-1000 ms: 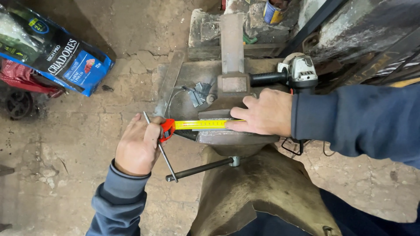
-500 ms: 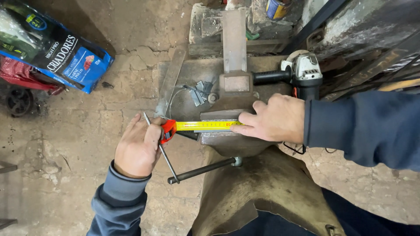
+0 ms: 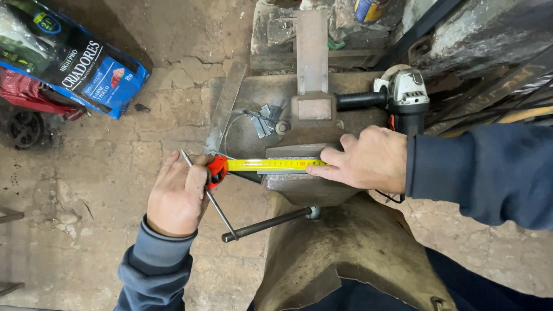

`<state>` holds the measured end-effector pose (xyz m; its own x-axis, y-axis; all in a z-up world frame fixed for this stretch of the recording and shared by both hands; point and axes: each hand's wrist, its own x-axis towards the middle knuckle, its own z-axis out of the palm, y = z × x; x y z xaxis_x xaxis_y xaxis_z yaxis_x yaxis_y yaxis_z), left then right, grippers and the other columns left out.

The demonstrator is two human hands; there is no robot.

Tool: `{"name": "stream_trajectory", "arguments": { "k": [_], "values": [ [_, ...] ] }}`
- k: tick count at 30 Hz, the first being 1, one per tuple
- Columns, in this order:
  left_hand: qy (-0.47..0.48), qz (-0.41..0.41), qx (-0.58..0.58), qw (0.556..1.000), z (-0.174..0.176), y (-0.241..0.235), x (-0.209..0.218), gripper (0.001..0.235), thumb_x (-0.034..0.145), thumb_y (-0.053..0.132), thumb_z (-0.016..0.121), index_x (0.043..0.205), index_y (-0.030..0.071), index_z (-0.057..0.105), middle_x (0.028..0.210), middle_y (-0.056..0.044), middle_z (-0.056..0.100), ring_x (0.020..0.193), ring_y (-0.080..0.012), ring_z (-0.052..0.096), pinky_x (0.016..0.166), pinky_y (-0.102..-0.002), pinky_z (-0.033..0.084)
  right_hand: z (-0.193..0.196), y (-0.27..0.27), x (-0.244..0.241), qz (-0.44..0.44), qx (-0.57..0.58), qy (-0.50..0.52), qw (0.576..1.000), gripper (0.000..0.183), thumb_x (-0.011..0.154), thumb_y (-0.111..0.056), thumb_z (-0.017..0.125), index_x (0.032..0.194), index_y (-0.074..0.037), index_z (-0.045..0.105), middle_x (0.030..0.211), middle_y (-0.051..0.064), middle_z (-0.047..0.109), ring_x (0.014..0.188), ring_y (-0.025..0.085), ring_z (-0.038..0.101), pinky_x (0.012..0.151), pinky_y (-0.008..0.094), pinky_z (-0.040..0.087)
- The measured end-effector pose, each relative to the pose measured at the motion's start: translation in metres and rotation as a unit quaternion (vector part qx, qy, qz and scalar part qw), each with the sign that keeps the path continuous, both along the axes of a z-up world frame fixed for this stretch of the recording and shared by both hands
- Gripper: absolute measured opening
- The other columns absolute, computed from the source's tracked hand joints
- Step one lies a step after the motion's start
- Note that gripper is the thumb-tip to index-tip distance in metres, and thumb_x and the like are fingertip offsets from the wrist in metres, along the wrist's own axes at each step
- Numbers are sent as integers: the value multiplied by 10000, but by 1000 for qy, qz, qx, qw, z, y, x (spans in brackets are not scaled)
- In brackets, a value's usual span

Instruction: Measuring and marking metal pieces using a tape measure and a square for fabrication.

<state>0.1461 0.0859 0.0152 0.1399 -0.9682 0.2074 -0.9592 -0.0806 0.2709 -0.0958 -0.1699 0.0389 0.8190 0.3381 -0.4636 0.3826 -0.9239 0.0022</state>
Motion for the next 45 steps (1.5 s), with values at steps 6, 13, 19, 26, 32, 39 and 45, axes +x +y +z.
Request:
{"name": "stream_trajectory", "arguments": {
  "k": [6, 13, 19, 26, 32, 39, 45],
  "values": [
    [-7, -22, -44, 999, 2, -5, -5, 401, 708, -49, 704, 1082, 25, 578, 1070, -177, 708, 975, -387, 672, 965, -512, 519, -1, -1, 3, -6, 0, 11, 1000, 758, 897, -127, 516, 1612, -238, 291, 1013, 103, 509, 740, 245, 630, 404, 349, 538],
    [5, 0, 8, 1000, 4, -7, -10, 478, 698, -41, 721, 1166, -3, 633, 891, -156, 667, 850, -355, 660, 722, -444, 538, -3, -1, 4, -9, -11, 35, 999, 797, 887, -112, 498, 1628, -282, 256, 1055, 109, 507, 759, 248, 645, 396, 342, 545],
    [27, 11, 15, 999, 4, -3, -12, 507, 682, -12, 745, 1174, -3, 624, 909, -168, 678, 828, -359, 659, 704, -433, 543, -3, -3, 4, -17, -4, 26, 1000, 790, 890, -134, 486, 1623, -324, 260, 1059, 111, 513, 751, 257, 654, 394, 354, 546],
    [42, 26, 19, 999, -4, 10, -7, 557, 682, 196, 885, 1128, -8, 622, 888, -150, 688, 727, -314, 645, 626, -421, 529, -6, -4, 5, -23, 2, 43, 999, 817, 887, -114, 478, 1635, -332, 233, 1063, 122, 514, 750, 262, 653, 379, 345, 545],
    [54, 93, -85, 991, 25, 25, -34, 422, 753, 242, 797, 1074, -4, 678, 855, -123, 685, 686, -240, 659, 605, -380, 542, -8, -6, 3, -40, 19, 62, 997, 816, 877, -115, 500, 1621, -354, 263, 1079, 113, 521, 781, 270, 674, 392, 338, 556],
    [429, 154, -20, 890, 23, 7, -102, 313, 913, 73, 676, 1211, -17, 705, 1002, -138, 781, 870, -174, 781, 795, -296, 593, -12, -9, 2, -38, 32, 28, 998, 837, 841, -114, 528, 1607, -369, 305, 1066, 91, 544, 783, 269, 680, 411, 349, 565],
    [401, 186, -90, 892, -36, -7, -147, 191, 921, 67, 758, 1103, 10, 742, 1022, -151, 804, 924, -206, 797, 840, -300, 607, -9, -8, 3, -29, 29, 11, 999, 872, 826, -110, 529, 1620, -365, 273, 1083, 94, 556, 756, 254, 673, 423, 346, 554]
  ]
}}
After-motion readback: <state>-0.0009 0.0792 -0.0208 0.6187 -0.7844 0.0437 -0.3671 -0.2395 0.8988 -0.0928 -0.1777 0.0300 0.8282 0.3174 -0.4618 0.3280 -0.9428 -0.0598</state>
